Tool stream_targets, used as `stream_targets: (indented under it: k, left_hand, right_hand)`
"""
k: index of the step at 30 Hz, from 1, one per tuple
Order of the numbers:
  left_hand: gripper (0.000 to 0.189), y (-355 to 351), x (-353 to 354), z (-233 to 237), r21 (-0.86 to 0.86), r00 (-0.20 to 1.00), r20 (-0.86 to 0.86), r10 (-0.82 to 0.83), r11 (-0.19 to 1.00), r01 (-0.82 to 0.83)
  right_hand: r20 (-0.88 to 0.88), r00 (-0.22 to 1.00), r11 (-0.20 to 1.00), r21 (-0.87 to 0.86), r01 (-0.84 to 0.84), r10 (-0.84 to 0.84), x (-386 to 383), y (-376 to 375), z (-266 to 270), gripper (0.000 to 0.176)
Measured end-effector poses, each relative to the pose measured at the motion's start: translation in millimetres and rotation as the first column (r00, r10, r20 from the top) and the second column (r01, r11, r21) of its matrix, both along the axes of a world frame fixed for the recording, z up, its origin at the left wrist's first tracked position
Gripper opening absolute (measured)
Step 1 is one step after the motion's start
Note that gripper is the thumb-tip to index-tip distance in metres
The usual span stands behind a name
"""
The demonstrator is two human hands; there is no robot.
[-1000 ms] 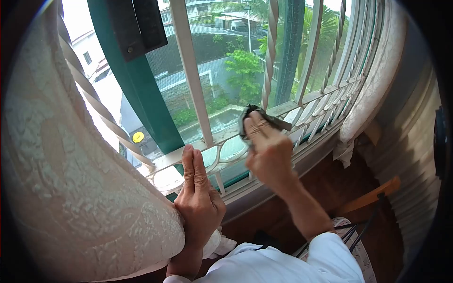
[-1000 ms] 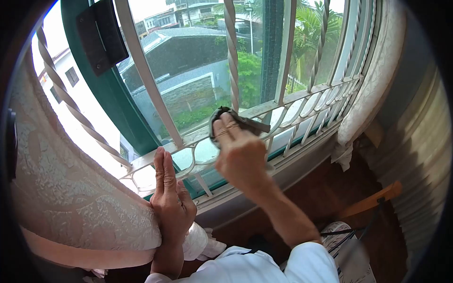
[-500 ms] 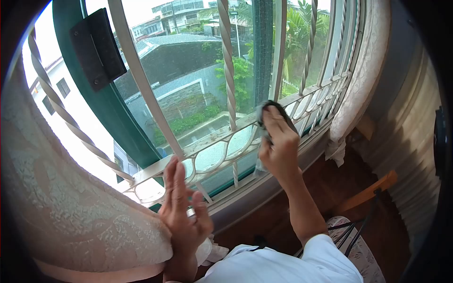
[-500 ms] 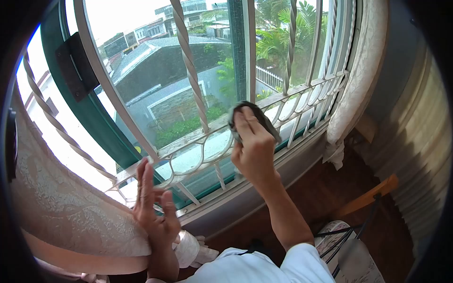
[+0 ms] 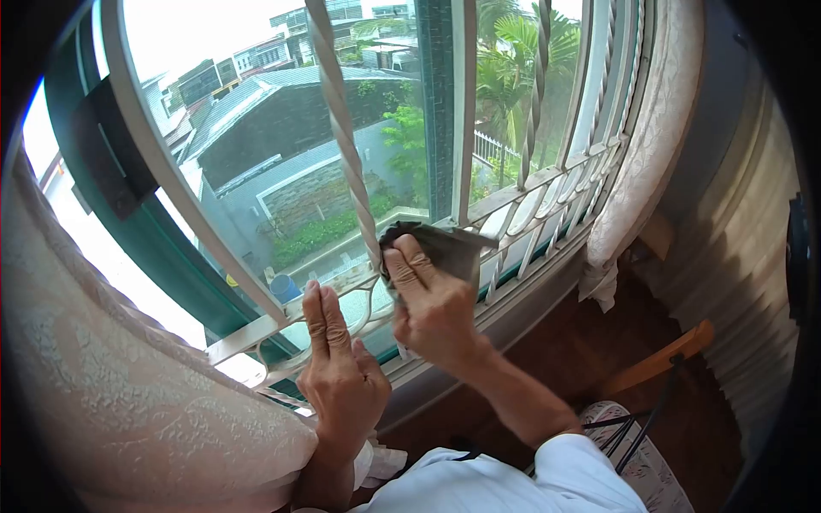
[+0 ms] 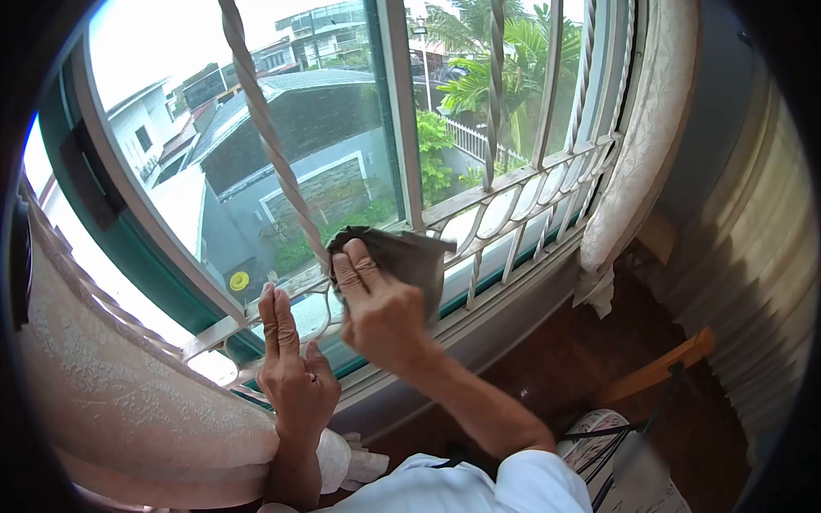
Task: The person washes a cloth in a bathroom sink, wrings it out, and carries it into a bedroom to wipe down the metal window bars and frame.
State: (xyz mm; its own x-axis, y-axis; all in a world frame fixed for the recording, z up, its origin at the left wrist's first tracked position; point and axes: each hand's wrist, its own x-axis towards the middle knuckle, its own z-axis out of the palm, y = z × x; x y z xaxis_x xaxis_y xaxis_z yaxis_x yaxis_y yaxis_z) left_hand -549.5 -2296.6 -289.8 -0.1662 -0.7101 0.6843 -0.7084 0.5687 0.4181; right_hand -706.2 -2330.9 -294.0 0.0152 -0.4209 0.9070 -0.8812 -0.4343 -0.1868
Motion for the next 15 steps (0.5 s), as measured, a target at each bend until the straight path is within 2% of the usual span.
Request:
stream_targets:
  k: [2, 3, 4, 6, 8, 9, 10, 12, 13, 14, 15]
  left_hand:
    - [0.074, -5, 7, -3, -0.039, 1.000, 0.016, -0.024, 0.999, 0.024]
    - [0.070, -11, 11, -7, -0.157, 0.997, 0.071, 0.004, 0.988, 0.007]
    - [0.070, -11, 13, -8, -0.155, 0.998, 0.063, 0.015, 0.988, -0.005]
    - [0.070, -10, 13, -8, -0.136, 0.998, 0.060, -0.004, 0.991, 0.012]
    - [0.071, -12, 11, -8, -0.176, 0.997, 0.071, 0.021, 0.984, -0.008]
    - [0.071, -12, 7, -10, -0.206, 0.996, 0.082, 0.042, 0.978, -0.025]
    - [0.072, -8, 5, -9, -0.121, 1.000, 0.010, 0.006, 0.993, -0.005]
    - [0.072, -8, 3, -10, -0.139, 0.998, 0.063, 0.031, 0.990, -0.022]
    - [0.072, -8, 2, -12, -0.133, 0.999, 0.052, 0.017, 0.991, -0.010]
    - [0.071, -9, 2, -15, -0.129, 0.999, 0.027, 0.025, 0.991, -0.021]
    - [0.073, -13, 2, -21, -0.166, 1.000, 0.009, 0.020, 0.986, -0.019]
  right_hand:
    - [-0.191, 0.982, 0.999, 0.033, 0.021, -0.015, -36, -1, -1, 0.050]
    - [-0.133, 0.988, 0.997, -0.024, 0.071, -0.074, -57, -11, -1, 0.048]
    - [-0.108, 0.993, 0.992, 0.104, 0.067, -0.056, -64, -2, 11, 0.047]
    - [-0.073, 0.984, 0.985, 0.042, 0.165, -0.162, -36, -8, -1, 0.050]
    - [-0.005, 0.999, 0.999, -0.022, -0.048, 0.048, -17, -13, -8, 0.054]
    - [-0.027, 0.997, 0.997, -0.005, -0.072, 0.072, -8, -9, -12, 0.055]
    - [-0.036, 0.996, 0.997, 0.017, -0.080, 0.080, -5, -4, -15, 0.056]
    - [-0.051, 0.993, 0.994, 0.015, -0.107, 0.108, -36, -1, -2, 0.055]
    - [0.023, 1.000, 0.992, 0.125, 0.016, -0.019, -47, 3, 6, 0.052]
    - [-0.018, 1.000, 0.998, 0.065, -0.003, 0.004, -60, -5, 5, 0.051]
    - [0.009, 1.000, 0.994, 0.111, 0.013, -0.014, -50, -9, -3, 0.052]
